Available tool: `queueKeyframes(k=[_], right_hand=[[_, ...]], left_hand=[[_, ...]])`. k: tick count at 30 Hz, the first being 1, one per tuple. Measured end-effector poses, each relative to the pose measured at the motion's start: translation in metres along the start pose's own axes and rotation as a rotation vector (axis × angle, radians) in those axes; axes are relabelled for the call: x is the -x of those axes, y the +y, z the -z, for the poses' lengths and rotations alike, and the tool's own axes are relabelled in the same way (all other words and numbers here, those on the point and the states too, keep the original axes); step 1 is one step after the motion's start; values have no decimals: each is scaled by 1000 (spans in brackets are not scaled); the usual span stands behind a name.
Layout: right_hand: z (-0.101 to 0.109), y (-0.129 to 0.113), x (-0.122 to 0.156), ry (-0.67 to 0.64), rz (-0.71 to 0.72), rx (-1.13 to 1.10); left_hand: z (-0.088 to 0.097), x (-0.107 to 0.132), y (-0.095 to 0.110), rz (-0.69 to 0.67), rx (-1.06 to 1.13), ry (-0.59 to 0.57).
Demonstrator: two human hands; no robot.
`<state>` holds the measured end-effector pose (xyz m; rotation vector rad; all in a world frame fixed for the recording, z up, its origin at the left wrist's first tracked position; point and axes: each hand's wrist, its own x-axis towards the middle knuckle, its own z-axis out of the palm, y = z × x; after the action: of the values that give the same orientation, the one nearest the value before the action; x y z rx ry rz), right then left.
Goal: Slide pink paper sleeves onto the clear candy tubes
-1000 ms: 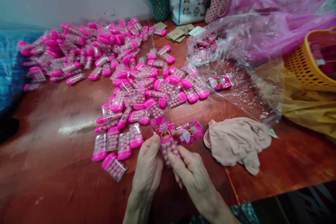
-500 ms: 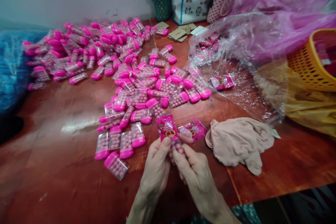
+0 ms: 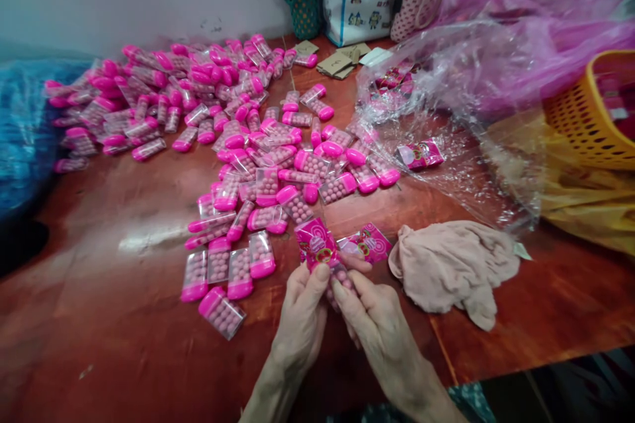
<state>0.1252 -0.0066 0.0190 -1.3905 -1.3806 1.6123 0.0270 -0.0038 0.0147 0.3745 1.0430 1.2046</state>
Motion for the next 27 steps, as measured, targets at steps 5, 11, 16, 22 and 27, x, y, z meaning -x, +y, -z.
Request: queueKeyframes(k=[5, 11, 16, 22, 27], right_hand=[[-6, -2, 0, 160, 84, 48], [15, -6, 0, 385, 304, 264], [22, -5, -12, 328, 234, 9], [19, -5, -14, 446, 187, -100], [4, 3, -11, 531, 202, -31]], left_hand=[[-3, 1, 4, 50, 50, -3], [1, 2, 3, -35, -117, -13], [0, 6, 1, 80, -109, -228], [-4, 5, 6, 120, -99, -236], [-4, 7, -2, 28, -172, -134]])
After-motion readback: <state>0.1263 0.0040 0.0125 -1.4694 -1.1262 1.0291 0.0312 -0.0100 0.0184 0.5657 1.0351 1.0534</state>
